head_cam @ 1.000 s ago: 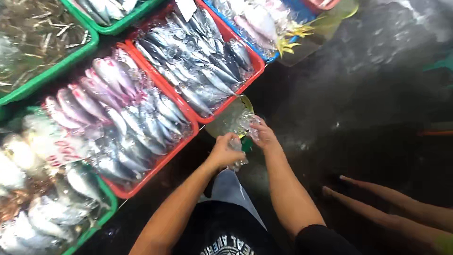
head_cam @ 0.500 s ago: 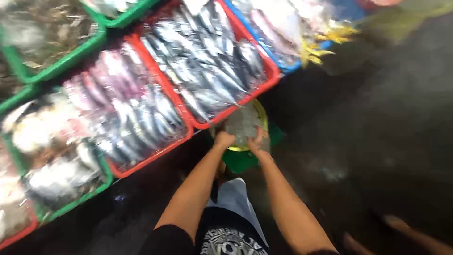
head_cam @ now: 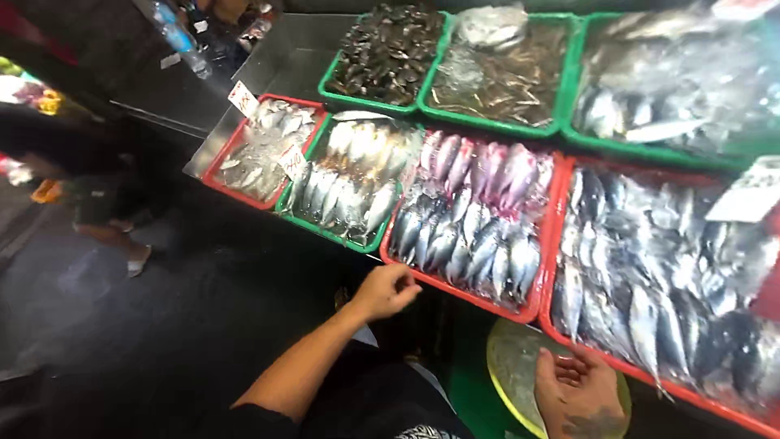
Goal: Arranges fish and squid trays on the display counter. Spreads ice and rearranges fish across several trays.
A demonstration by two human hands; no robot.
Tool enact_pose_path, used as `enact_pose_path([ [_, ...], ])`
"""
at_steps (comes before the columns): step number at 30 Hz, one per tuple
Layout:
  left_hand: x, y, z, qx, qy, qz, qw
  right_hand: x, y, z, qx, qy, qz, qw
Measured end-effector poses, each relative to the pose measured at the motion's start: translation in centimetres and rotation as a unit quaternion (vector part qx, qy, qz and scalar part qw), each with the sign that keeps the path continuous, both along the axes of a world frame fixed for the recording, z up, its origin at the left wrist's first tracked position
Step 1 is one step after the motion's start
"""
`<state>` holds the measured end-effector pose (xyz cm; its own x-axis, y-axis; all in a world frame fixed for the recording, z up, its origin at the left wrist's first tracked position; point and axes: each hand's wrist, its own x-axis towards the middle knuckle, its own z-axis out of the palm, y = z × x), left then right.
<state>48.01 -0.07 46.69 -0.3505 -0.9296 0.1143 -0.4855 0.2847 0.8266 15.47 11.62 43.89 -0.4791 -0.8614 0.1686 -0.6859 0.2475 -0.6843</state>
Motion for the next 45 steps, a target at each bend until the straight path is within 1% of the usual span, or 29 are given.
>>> enact_pose_path([
  [2,5.3,-2.4,0.8,-0.006,0.031,0.12,0.992,3.0,-4.2,2.0,-0.066,0.007,0.034,0.997],
  [4,10.3,-4.9,1.2,-0.026,0.052,0.203,0.977,7.0,-8.6,3.9,-0.128,0.004,0.071,0.989],
  [6,15.0,-7.2,1.0,-0.045,0.074,0.247,0.965,12.2,-13.2,5.9,-0.183,0.002,0.118,0.976],
  [8,19.5,-9.8,0.8,-0.069,0.091,0.262,0.958,18.5,-18.7,8.2,-0.205,0.005,0.179,0.962],
  [9,21.5,-11.1,0.9,-0.074,0.1,0.263,0.957,21.7,-21.9,9.3,-0.194,0.02,0.21,0.958],
  [11,25.0,-13.1,1.0,-0.069,0.122,0.257,0.956,27.4,-28.6,10.5,-0.134,0.072,0.257,0.954],
  [14,29.4,-15.8,1.0,-0.048,0.158,0.249,0.954,33.1,-39.9,9.7,0.031,0.138,0.307,0.941],
  [16,31.8,-17.7,1.0,-0.028,0.183,0.24,0.953,35.2,-46.4,8.3,0.128,0.175,0.288,0.933],
  [18,34.0,-19.4,0.6,-0.023,0.195,0.231,0.953,36.1,-50.5,7.1,0.181,0.212,0.236,0.931],
  [20,35.8,-20.6,0.2,-0.037,0.203,0.234,0.95,37.2,-52.0,7.1,0.203,0.255,0.184,0.927],
  [22,37.4,-21.1,-0.3,-0.038,0.222,0.255,0.94,38.7,-51.9,7.6,0.215,0.306,0.149,0.915],
  [25,39.1,-21.4,-1.4,-0.017,0.266,0.288,0.92,39.1,-51.7,6.4,0.217,0.343,0.114,0.907],
  [28,40.0,-21.8,-1.9,-0.009,0.287,0.289,0.913,38.1,-52.4,5.1,0.243,0.353,0.091,0.899],
  [30,40.4,-22.4,-1.9,-0.012,0.293,0.278,0.915,38.1,-53.0,5.2,0.286,0.351,0.078,0.888],
  [32,40.8,-23.0,-1.8,-0.006,0.299,0.268,0.916,38.2,-53.5,5.6,0.318,0.316,0.058,0.892],
  [34,41.1,-23.9,-1.5,-0.003,0.302,0.262,0.917,38.2,-53.9,5.9,0.329,0.278,0.045,0.901],
  [37,41.5,-24.9,-1.5,-0.009,0.302,0.257,0.918,37.9,-54.2,5.8,0.324,0.242,0.048,0.913],
  [40,41.3,-25.3,-1.7,-0.008,0.304,0.256,0.918,36.8,-53.9,5.3,0.317,0.229,0.076,0.917],
  [43,40.8,-25.3,-1.3,-0.003,0.31,0.247,0.918,36.7,-53.1,6.8,0.304,0.279,0.103,0.905],
  [45,40.6,-25.3,-1.0,-0.006,0.312,0.24,0.919,37.8,-51.3,8.9,0.251,0.322,0.143,0.901],
])
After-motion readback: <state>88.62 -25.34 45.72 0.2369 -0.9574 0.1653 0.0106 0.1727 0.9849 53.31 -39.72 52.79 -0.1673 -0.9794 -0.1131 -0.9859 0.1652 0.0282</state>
